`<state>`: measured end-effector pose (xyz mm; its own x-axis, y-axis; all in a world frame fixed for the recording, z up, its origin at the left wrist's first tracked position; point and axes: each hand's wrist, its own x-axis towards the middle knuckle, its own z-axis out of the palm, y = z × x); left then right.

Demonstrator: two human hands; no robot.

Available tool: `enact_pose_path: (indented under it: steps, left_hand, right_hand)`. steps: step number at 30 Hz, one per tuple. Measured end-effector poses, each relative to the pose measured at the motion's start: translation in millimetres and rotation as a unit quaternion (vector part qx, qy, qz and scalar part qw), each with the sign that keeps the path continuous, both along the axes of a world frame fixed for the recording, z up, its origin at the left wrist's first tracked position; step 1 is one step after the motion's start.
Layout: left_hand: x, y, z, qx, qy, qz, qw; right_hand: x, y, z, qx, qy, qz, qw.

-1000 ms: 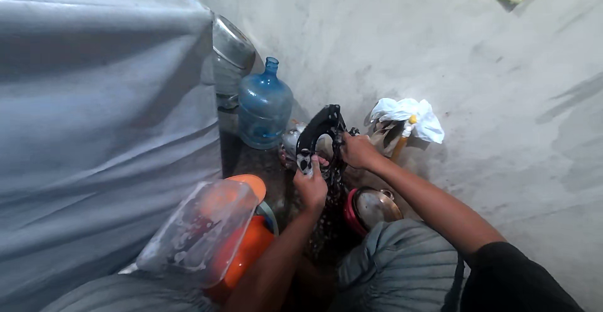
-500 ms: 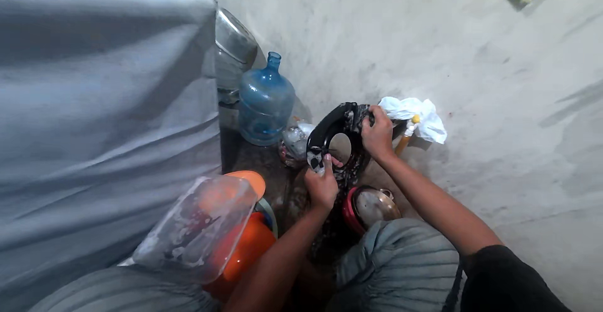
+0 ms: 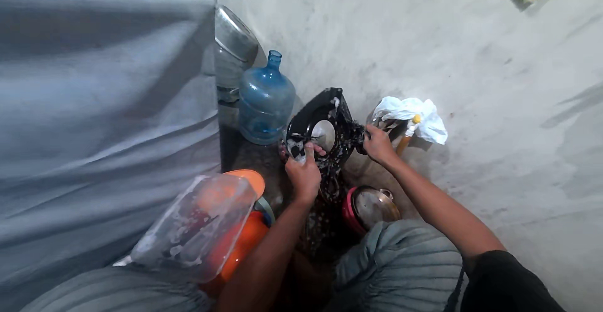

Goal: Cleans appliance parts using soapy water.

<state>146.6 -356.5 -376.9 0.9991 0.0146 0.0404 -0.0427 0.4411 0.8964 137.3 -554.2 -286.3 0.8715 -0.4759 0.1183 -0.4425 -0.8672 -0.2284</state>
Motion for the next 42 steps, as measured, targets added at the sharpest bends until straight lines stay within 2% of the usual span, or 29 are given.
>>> enact_pose_path:
  steps: [4,11,15,18,20,23,25,27,29,32,34,36,38,42]
  left_hand:
    - [-2.3,-7.8,-0.7,-0.015,-0.001,0.022,1.000]
    - [-0.6,-15.7,-6.4,0.004,0.014,0.021,1.000]
    - [-0.2,-17.5,-6.7,-0.002,0.032,0.025,0.999]
    - [-3.9,-17.7,-2.6,0.003,0.048,0.021,0.999]
    - [-9.7,-17.0,0.3,0.021,0.055,0.010,0.998]
    - [-13.3,-22.5,-5.2,0.035,0.040,0.003,0.999]
    - [-13.6,-28.0,-11.8,0.026,0.044,0.002,0.999]
    - [-10.5,-31.3,-19.7,0.001,0.045,0.016,0.999]
    - [-5.4,-29.5,-22.6,-0.026,0.055,0.016,0.998]
    - [2.8,-22.2,-22.0,-0.052,0.079,-0.004,0.996]
    - [7.2,-17.3,-18.0,-0.058,0.078,-0.025,0.995]
    - [12.5,-14.7,-13.6,-0.075,0.055,-0.030,0.995]
    - [14.9,-10.7,-9.0,-0.080,0.035,-0.037,0.995]
    - [5.3,-11.3,-8.4,-0.078,0.079,-0.057,0.992]
  right_hand:
    - [-3.3,6.6,-6.9,0.019,-0.038,-0.022,0.999]
    - [-7.9,24.1,9.5,-0.007,-0.263,0.095,0.960]
    - [-4.9,20.9,9.4,-0.010,-0.312,0.091,0.946]
    - [-4.0,22.3,2.6,0.066,-0.284,0.094,0.952]
    - [-7.4,27.8,-6.9,0.138,-0.249,0.142,0.948]
    - [-5.2,44.0,-8.1,0.260,-0.199,0.243,0.913]
    - [-1.1,52.2,-1.5,0.297,-0.206,0.272,0.892]
    - [4.1,54.1,8.4,0.268,-0.282,0.238,0.890]
    - [7.0,37.6,14.6,0.183,-0.353,0.169,0.902]
    - [4.7,9.5,12.2,0.112,-0.388,0.059,0.913]
    - [0.2,0.5,7.3,0.095,-0.331,0.078,0.936]
    - [-5.5,-3.9,3.5,0.038,-0.200,0.150,0.967]
    - [-6.4,-11.2,-2.0,-0.048,-0.136,0.232,0.962]
    - [-9.1,-22.3,6.6,-0.075,-0.070,0.258,0.961]
